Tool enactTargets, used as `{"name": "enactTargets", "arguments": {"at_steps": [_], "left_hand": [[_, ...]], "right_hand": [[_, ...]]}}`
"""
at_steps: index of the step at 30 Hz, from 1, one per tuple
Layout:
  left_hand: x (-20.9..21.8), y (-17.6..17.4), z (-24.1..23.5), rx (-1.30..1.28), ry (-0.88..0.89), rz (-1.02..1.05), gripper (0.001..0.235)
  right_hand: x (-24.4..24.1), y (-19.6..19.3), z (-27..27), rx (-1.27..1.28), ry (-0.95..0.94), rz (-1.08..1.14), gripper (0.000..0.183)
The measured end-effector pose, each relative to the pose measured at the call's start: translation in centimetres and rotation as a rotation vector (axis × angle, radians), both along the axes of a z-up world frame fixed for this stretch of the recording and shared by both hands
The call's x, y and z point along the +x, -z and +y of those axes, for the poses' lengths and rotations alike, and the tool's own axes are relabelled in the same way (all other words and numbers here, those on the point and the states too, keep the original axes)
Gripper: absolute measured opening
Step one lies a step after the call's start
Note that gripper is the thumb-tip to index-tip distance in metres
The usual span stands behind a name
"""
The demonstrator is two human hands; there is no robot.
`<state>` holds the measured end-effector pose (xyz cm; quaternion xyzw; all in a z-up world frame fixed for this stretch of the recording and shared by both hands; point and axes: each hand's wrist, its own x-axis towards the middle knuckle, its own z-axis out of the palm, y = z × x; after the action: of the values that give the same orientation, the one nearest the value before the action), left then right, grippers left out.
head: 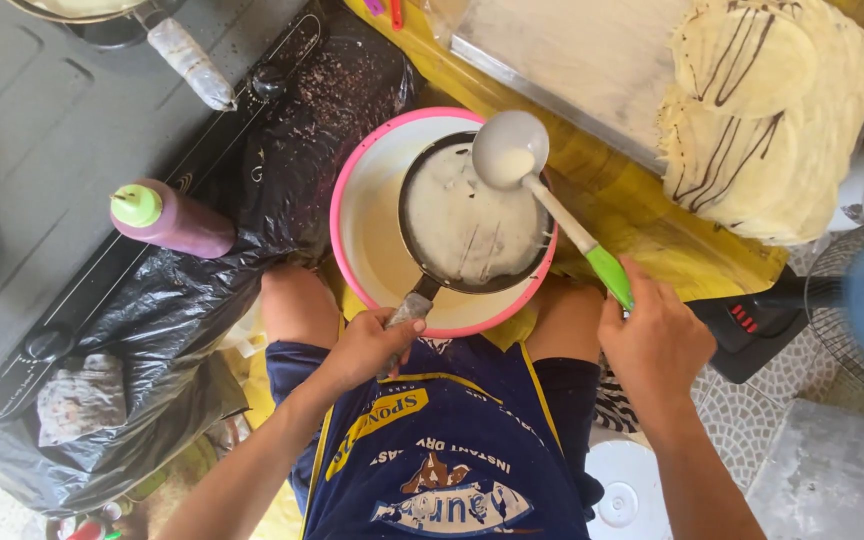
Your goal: The person repeatedly scoops batter from a pink bucket into small pans, spreads it, and places the pans on a gas stove. They then drizzle chocolate sauce over the batter in the pans and transfer finished crepes to a stack on the counter. The process is repeated multiple times throughout the clip.
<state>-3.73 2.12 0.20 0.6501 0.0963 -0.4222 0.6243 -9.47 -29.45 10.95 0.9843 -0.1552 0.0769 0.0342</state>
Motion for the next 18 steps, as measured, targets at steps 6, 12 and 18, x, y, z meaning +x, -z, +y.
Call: {"name": "enactTargets", "arguments": {"at_steps": [6, 12, 18], "left_hand": [[-0.7, 0.0, -0.6, -0.132, -0.035, 0.017, 0.037], [-1.2, -0.7, -0.7, -0.199, -0.037, 0.044, 0.035], [-0.9, -0.8, -0.3, -0.191, -0.05, 0.064, 0.038]], "right_hand": [[-0.7, 0.6, 0.2, -0.118, -0.08, -0.089, 0.04], [0.6, 1.4, 0.4, -0.045, -0.085, -0.147, 0.038], [1.1, 2.1, -0.5, 0.04, -0.031, -0.126, 0.038]]}}
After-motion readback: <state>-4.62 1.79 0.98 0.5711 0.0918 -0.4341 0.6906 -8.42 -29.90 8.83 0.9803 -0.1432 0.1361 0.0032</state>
